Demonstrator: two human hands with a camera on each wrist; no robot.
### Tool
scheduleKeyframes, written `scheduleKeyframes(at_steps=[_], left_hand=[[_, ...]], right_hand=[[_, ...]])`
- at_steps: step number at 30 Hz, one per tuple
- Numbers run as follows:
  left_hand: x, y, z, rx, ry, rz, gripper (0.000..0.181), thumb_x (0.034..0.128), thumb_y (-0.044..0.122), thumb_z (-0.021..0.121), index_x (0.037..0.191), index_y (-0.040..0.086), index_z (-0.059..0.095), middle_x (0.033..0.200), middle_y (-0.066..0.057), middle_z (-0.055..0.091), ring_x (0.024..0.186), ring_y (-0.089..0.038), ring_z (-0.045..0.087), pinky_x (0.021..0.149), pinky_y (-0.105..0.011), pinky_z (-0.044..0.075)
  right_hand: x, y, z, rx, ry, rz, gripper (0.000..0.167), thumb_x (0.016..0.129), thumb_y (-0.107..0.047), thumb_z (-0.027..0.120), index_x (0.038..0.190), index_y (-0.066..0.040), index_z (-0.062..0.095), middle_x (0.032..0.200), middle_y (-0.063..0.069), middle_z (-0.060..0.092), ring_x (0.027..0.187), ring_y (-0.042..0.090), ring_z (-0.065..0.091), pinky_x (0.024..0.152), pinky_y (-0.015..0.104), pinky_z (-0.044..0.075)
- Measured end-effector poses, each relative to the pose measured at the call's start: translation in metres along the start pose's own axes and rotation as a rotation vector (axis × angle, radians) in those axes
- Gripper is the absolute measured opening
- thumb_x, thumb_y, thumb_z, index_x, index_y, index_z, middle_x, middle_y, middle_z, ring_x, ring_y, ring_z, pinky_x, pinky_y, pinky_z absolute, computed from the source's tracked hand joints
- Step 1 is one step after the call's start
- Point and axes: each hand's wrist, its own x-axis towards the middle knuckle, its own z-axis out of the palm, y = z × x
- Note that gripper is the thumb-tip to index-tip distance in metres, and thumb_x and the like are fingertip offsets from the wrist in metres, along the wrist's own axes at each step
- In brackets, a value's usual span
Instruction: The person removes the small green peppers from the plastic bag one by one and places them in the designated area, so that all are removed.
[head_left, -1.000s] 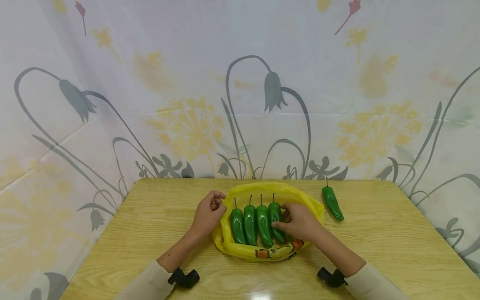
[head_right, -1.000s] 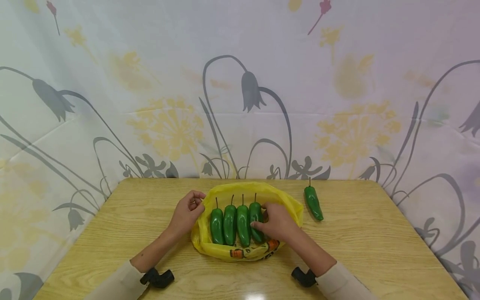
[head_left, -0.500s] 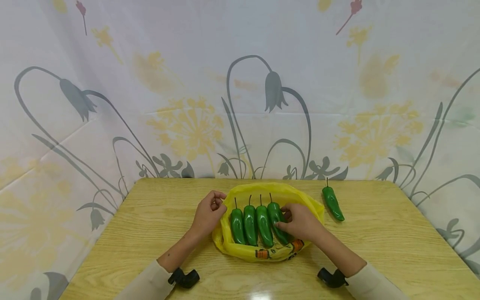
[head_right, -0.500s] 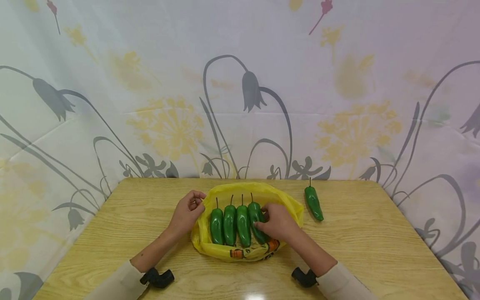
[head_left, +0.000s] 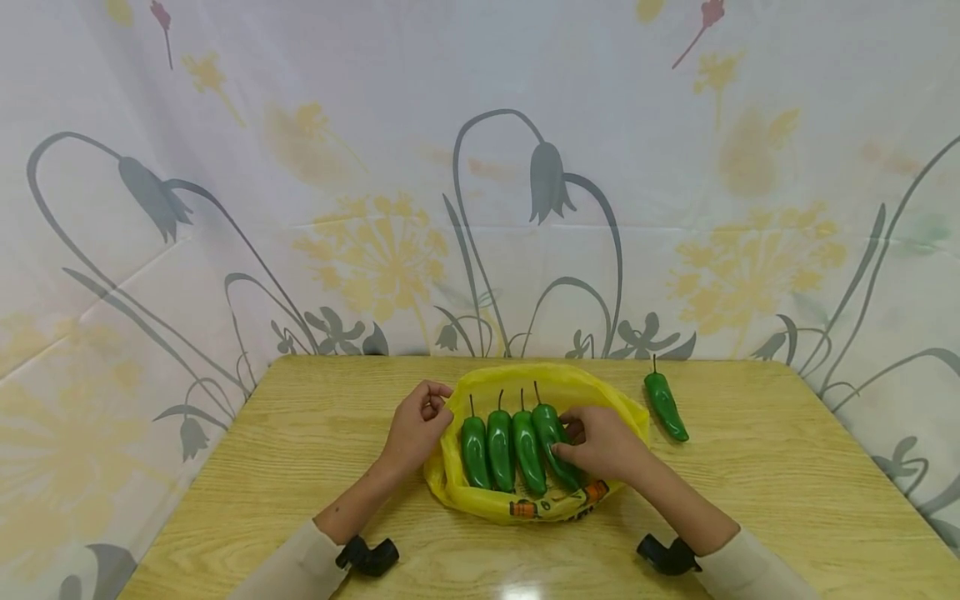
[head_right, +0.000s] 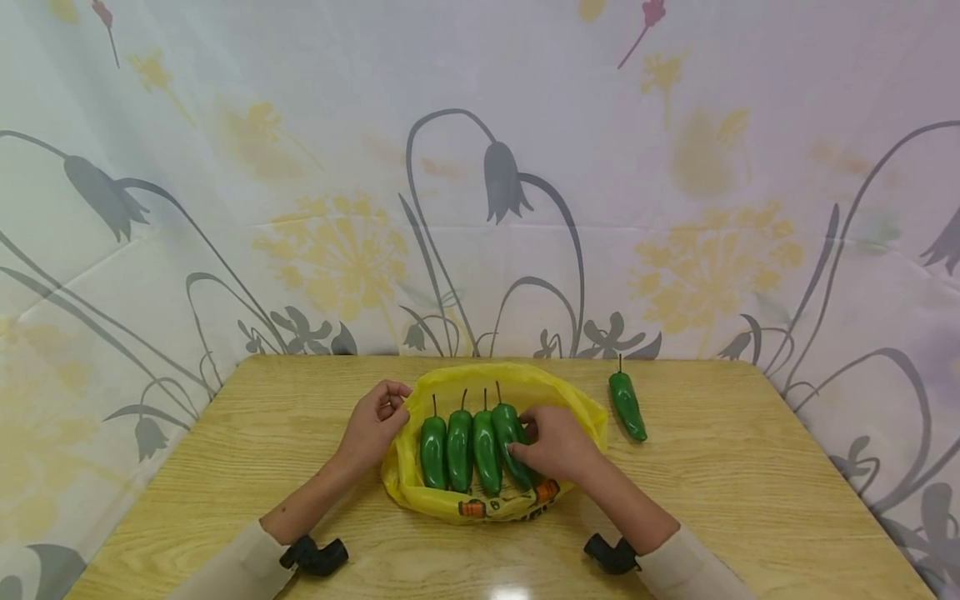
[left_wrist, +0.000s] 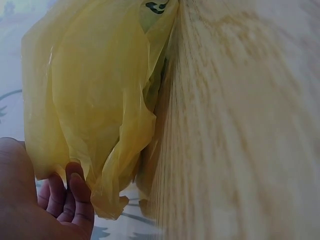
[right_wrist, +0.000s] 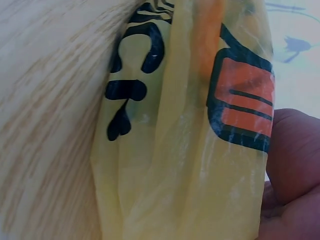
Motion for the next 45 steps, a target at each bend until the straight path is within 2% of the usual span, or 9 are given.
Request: scheduleKeyframes(at_steps=[8,15,22,25,32,36,45], left_hand=[[0.000,0.002,0.001,-0.006,0.000,0.019,0.022,0.0966,-0.002,0.061,0.118,0.003,0.065,0.091,-0.009,0.053,0.065,-0.013,0.047,0.061,-0.022,0.041],[0.000,0.005,0.004,0.005,0.019,-0.003,0.023,0.0960,-0.004,0.061,0.118,0.001,0.064,0.091,-0.009,0.053,0.065,-0.012,0.046,0.061,-0.021,0.040],[-0.009,0.033,0.003,-0.021,0.003,-0.001,0.022,0.0948,-0.007,0.058,0.116,-0.005,0.062,0.089,-0.012,0.053,0.064,-0.009,0.045,0.061,-0.021,0.039],[-0.012,0.038,0.002,-0.025,0.002,0.007,0.022,0.0945,-0.006,0.058,0.117,-0.006,0.062,0.090,-0.012,0.053,0.064,-0.009,0.045,0.061,-0.021,0.039],[0.000,0.003,0.003,-0.009,0.001,0.005,0.024,0.0959,-0.001,0.063,0.119,0.004,0.065,0.092,-0.008,0.055,0.065,-0.012,0.048,0.061,-0.022,0.041],[0.000,0.003,0.003,-0.005,0.002,-0.005,0.024,0.0959,-0.001,0.063,0.119,0.004,0.065,0.092,-0.008,0.055,0.065,-0.013,0.047,0.061,-0.022,0.040],[-0.002,0.002,0.002,-0.004,0.006,0.003,0.024,0.0954,-0.002,0.063,0.118,0.004,0.065,0.092,-0.008,0.055,0.065,-0.013,0.047,0.062,-0.022,0.041]], right_hand=[[-0.004,-0.006,-0.008,0.007,-0.007,-0.052,0.046,0.091,-0.017,0.082,0.127,0.010,0.068,0.101,0.006,0.072,0.089,0.018,0.068,0.080,0.040,0.059],[-0.009,-0.013,-0.018,0.025,0.004,-0.055,0.049,0.093,-0.017,0.081,0.132,0.010,0.065,0.105,0.008,0.072,0.093,0.021,0.069,0.082,0.041,0.059],[-0.011,-0.013,-0.027,0.059,0.042,-0.071,0.048,0.094,-0.016,0.080,0.132,0.009,0.065,0.106,0.010,0.072,0.093,0.022,0.069,0.081,0.041,0.059],[-0.012,-0.014,-0.033,0.055,0.049,-0.066,0.049,0.094,-0.017,0.079,0.132,0.009,0.064,0.107,0.010,0.072,0.094,0.023,0.070,0.081,0.042,0.060],[-0.018,-0.015,-0.053,0.047,0.097,-0.058,0.050,0.095,-0.018,0.078,0.133,0.011,0.064,0.108,0.013,0.073,0.096,0.026,0.071,0.084,0.044,0.060],[-0.019,-0.011,-0.060,0.051,0.123,-0.036,0.050,0.096,-0.017,0.078,0.134,0.011,0.063,0.108,0.013,0.073,0.096,0.026,0.072,0.084,0.044,0.061],[-0.021,-0.006,-0.074,0.051,0.124,-0.007,0.051,0.097,-0.018,0.076,0.136,0.012,0.061,0.111,0.016,0.072,0.099,0.029,0.071,0.085,0.047,0.060]])
